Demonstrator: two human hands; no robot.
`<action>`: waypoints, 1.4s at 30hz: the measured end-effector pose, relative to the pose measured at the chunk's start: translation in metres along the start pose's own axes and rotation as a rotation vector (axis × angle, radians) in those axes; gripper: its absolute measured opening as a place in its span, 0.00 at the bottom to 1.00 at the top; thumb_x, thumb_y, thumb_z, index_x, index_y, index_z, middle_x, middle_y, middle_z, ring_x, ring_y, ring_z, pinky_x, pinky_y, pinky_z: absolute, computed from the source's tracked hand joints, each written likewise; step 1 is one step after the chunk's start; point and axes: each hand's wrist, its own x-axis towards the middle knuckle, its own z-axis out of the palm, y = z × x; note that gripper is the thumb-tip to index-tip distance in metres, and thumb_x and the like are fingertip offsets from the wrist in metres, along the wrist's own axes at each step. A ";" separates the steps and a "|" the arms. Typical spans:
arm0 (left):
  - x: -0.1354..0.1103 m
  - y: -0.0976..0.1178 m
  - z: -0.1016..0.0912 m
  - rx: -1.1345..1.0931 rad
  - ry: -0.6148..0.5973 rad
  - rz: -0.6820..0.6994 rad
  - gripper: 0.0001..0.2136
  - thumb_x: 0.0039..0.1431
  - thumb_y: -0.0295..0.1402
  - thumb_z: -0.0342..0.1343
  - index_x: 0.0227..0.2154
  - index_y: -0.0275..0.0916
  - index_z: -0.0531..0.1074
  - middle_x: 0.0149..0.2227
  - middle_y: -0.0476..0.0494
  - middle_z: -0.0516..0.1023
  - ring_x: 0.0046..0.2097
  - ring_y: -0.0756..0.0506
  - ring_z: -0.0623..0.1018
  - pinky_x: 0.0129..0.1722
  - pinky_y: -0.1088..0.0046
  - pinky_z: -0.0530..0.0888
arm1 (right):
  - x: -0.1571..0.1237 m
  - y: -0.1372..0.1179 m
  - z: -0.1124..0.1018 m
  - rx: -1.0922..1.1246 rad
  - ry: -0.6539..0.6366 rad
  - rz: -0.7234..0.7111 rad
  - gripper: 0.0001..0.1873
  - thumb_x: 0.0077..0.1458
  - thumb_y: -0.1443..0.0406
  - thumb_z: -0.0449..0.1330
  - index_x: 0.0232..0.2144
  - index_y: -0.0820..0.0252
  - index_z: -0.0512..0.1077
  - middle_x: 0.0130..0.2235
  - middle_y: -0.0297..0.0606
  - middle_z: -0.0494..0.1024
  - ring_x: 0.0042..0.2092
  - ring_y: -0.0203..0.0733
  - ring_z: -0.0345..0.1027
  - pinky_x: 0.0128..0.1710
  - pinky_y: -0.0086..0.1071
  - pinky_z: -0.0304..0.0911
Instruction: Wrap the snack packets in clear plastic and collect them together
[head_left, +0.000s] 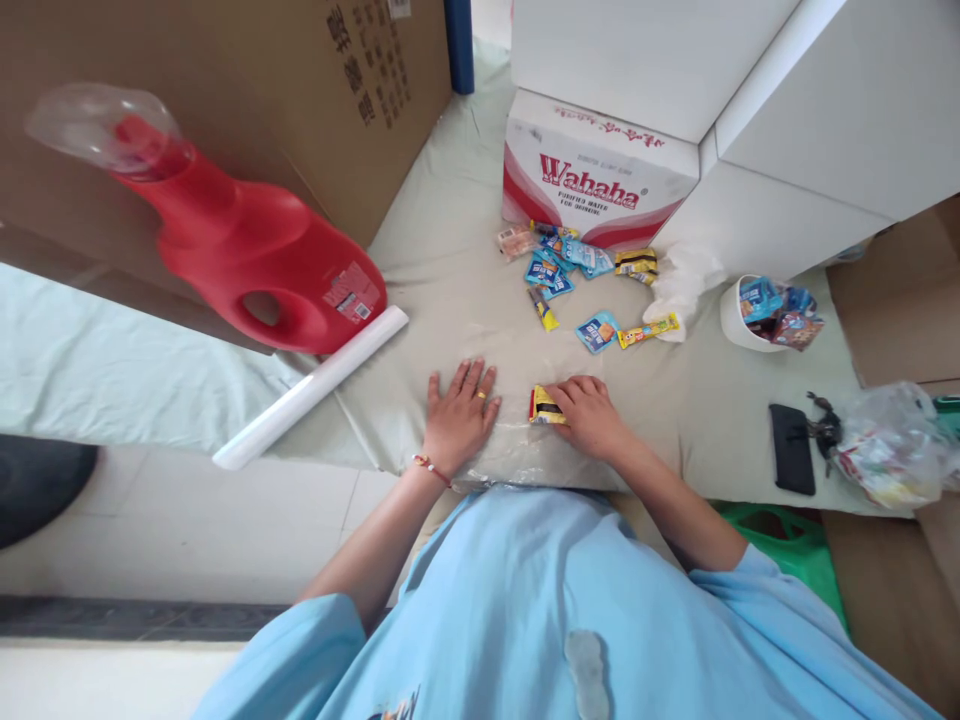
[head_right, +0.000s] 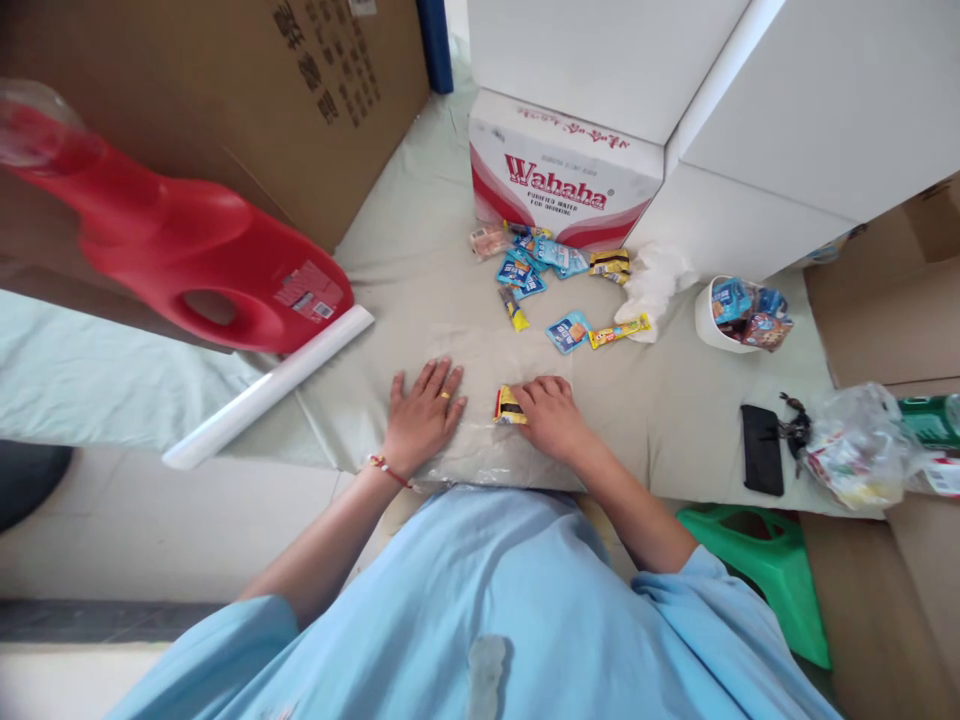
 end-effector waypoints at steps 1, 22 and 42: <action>0.000 0.000 0.000 0.002 0.001 0.002 0.28 0.75 0.43 0.38 0.73 0.43 0.59 0.75 0.37 0.57 0.76 0.36 0.58 0.73 0.35 0.43 | 0.000 0.001 0.000 -0.020 -0.002 -0.013 0.30 0.63 0.61 0.64 0.66 0.57 0.68 0.58 0.53 0.76 0.62 0.62 0.60 0.65 0.55 0.52; -0.002 0.000 0.001 -0.019 0.043 0.009 0.26 0.76 0.43 0.39 0.72 0.44 0.61 0.74 0.38 0.59 0.75 0.36 0.59 0.73 0.35 0.45 | 0.031 -0.012 0.012 -0.001 0.063 -0.124 0.33 0.65 0.62 0.64 0.69 0.61 0.64 0.63 0.55 0.72 0.68 0.59 0.56 0.72 0.59 0.41; -0.031 -0.053 -0.020 -0.372 0.105 0.281 0.21 0.65 0.29 0.49 0.59 0.45 0.72 0.67 0.40 0.72 0.73 0.40 0.64 0.72 0.48 0.60 | -0.056 0.020 -0.003 0.420 0.204 -0.255 0.22 0.67 0.61 0.60 0.61 0.55 0.69 0.57 0.51 0.72 0.58 0.53 0.67 0.58 0.51 0.68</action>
